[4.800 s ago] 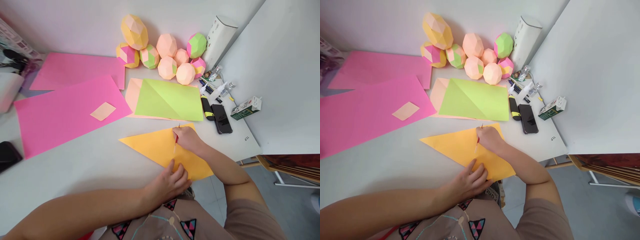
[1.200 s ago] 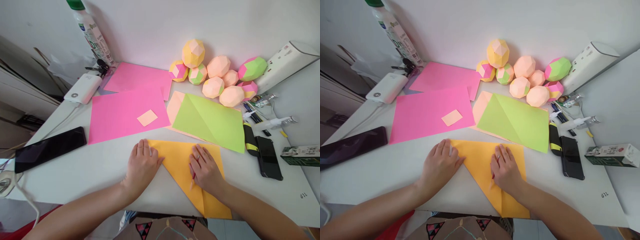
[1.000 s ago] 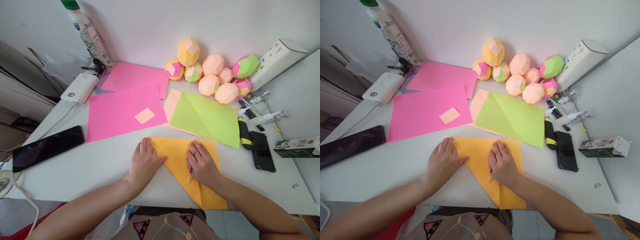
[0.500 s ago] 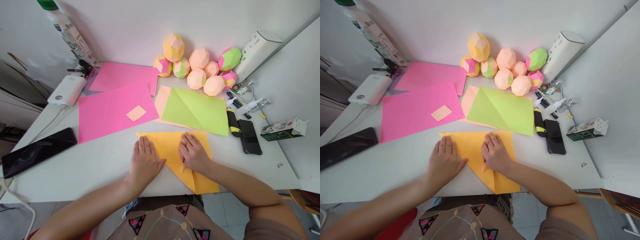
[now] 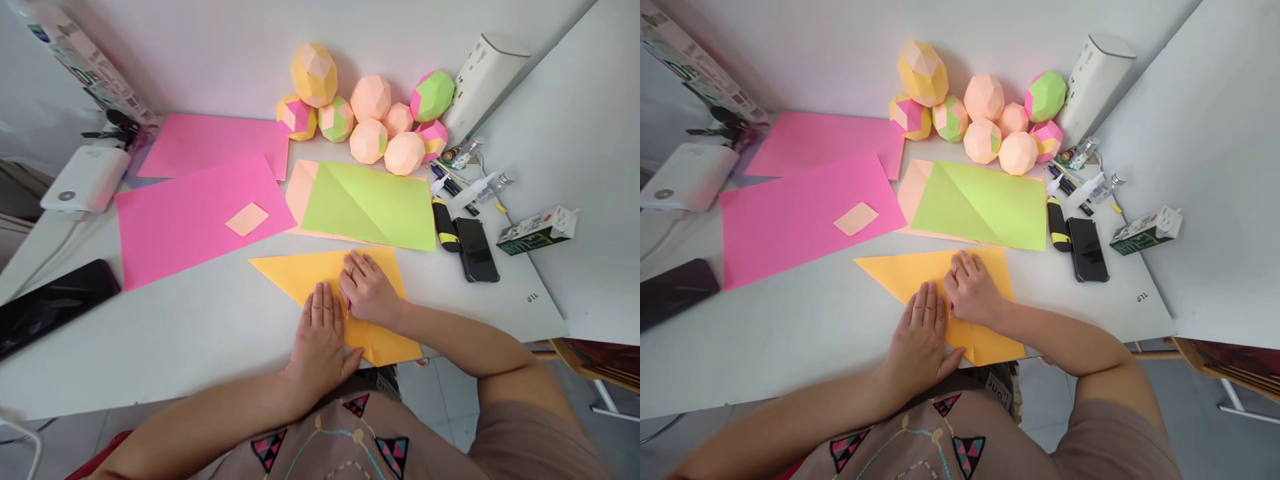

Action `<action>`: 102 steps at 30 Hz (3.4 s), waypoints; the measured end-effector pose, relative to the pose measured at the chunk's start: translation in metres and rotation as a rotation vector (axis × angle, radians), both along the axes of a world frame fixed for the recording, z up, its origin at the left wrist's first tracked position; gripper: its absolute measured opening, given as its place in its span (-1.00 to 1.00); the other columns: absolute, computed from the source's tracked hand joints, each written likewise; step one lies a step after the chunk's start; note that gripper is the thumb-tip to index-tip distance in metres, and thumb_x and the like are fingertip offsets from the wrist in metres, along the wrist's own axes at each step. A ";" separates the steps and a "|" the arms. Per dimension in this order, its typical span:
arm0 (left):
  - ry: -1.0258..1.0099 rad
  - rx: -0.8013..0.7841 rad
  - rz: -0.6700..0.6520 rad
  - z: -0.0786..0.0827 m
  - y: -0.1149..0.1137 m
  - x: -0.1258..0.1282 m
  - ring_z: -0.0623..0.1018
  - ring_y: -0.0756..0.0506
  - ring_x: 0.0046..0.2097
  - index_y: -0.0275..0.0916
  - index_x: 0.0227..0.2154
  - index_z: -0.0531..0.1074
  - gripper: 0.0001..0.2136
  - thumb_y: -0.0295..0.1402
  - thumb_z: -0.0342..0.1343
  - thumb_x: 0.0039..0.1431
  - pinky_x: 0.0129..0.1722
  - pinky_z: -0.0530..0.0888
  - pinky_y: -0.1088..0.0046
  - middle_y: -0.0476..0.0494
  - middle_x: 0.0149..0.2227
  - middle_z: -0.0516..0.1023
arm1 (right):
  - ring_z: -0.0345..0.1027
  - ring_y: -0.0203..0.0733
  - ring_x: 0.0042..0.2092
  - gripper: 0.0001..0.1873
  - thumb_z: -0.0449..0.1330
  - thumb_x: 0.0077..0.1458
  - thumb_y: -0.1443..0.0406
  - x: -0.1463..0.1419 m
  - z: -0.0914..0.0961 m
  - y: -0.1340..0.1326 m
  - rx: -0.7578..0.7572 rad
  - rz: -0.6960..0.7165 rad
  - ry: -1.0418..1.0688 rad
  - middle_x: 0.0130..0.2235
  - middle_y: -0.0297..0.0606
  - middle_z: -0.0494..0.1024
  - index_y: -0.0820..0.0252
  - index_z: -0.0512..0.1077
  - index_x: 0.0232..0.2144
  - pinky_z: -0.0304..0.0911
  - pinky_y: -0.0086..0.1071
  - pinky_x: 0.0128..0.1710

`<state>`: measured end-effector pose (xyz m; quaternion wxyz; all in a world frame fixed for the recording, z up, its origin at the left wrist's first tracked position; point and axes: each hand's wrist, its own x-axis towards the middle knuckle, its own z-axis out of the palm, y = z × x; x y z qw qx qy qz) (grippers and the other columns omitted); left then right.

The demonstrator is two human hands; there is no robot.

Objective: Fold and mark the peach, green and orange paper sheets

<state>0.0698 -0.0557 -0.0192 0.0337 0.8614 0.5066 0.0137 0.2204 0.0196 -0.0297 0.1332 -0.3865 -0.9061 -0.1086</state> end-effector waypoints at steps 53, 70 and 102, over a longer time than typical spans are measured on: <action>0.212 -0.323 -0.377 0.024 0.100 -0.004 0.40 -0.28 -0.07 -0.42 0.28 0.01 0.17 0.37 0.08 -0.27 -0.36 0.41 0.32 -0.45 0.36 -0.16 | 0.18 -0.39 -0.59 -0.73 0.07 0.19 0.11 0.037 0.021 0.071 -1.045 -0.221 0.976 -0.62 -0.46 0.31 0.17 0.35 -0.41 0.10 -0.51 -0.62; 0.225 -0.331 -0.400 0.018 0.100 -0.004 0.41 -0.24 -0.20 -0.37 0.30 -0.01 0.18 0.42 0.00 -0.27 -0.51 0.34 0.32 -0.44 0.37 -0.26 | 0.22 -0.36 -0.52 -0.80 0.14 0.00 0.36 0.031 0.016 0.065 -0.721 -0.269 0.894 -0.54 -0.38 0.39 0.15 0.23 -0.60 0.13 -0.46 -0.54; 0.200 -0.321 -0.403 0.018 0.101 -0.006 0.39 -0.24 -0.24 -0.43 0.30 -0.03 0.20 0.41 0.00 -0.26 -0.53 0.31 0.31 -0.52 0.36 -0.25 | 0.19 -0.37 -0.53 -0.77 0.14 0.02 0.32 0.030 0.016 0.066 -0.735 -0.253 0.882 -0.55 -0.39 0.38 0.14 0.20 -0.61 0.13 -0.45 -0.54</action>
